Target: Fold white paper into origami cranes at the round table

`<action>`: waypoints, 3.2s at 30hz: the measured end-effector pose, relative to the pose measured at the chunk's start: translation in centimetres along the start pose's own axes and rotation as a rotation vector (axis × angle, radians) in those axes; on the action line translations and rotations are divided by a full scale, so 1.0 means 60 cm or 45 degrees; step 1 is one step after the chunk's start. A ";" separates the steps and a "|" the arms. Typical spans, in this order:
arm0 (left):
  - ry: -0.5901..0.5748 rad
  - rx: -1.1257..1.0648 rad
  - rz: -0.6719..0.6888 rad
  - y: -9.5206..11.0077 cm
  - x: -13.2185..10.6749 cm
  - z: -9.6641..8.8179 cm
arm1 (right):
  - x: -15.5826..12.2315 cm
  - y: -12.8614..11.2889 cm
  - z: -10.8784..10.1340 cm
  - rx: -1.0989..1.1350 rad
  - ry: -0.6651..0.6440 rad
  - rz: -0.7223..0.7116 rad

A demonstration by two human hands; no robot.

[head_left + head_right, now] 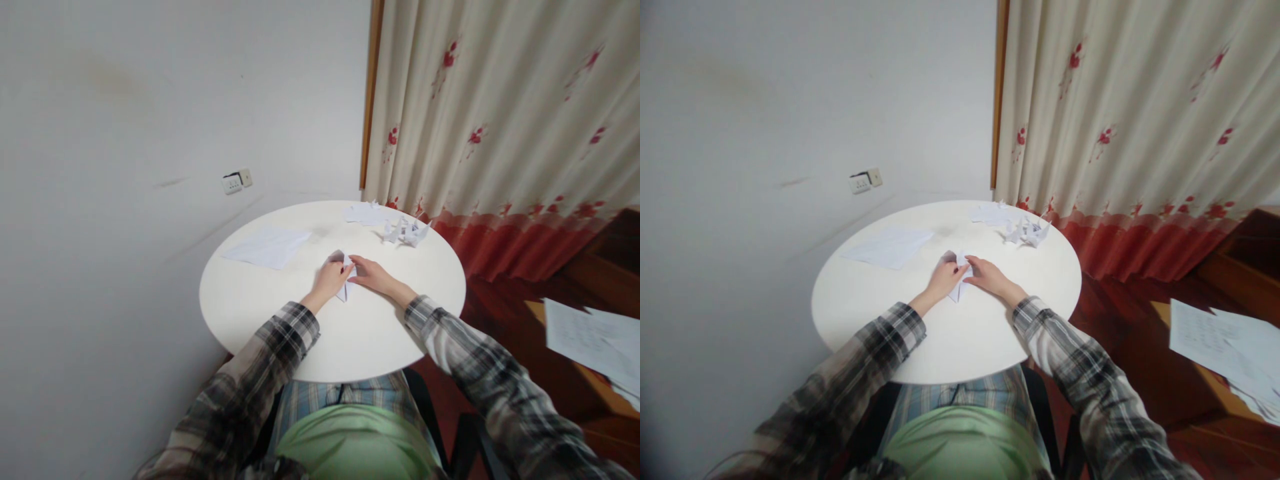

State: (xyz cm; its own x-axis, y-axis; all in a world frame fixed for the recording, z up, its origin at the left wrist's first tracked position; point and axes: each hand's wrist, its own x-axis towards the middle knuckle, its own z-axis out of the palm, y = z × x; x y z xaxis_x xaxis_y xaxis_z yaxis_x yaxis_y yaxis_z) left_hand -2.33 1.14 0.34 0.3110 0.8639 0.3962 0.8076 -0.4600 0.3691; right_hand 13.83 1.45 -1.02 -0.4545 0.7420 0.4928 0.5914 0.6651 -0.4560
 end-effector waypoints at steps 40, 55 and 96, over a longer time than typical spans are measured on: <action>0.180 -0.322 -0.015 -0.011 0.008 0.009 | -0.001 -0.012 -0.013 0.131 -0.056 0.033; 0.292 -0.229 0.099 0.002 -0.005 -0.011 | 0.002 -0.018 -0.015 0.087 -0.060 0.037; 0.122 -0.373 0.091 -0.021 0.004 -0.014 | 0.000 -0.010 -0.015 0.139 -0.056 0.034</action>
State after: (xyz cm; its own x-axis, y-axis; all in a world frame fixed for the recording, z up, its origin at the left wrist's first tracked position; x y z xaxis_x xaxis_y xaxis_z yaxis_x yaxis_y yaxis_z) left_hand -3.69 1.75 0.66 0.3019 0.8103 0.5023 0.6023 -0.5706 0.5583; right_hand 14.09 0.94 -0.07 -0.4698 0.7610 0.4474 0.5286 0.6484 -0.5479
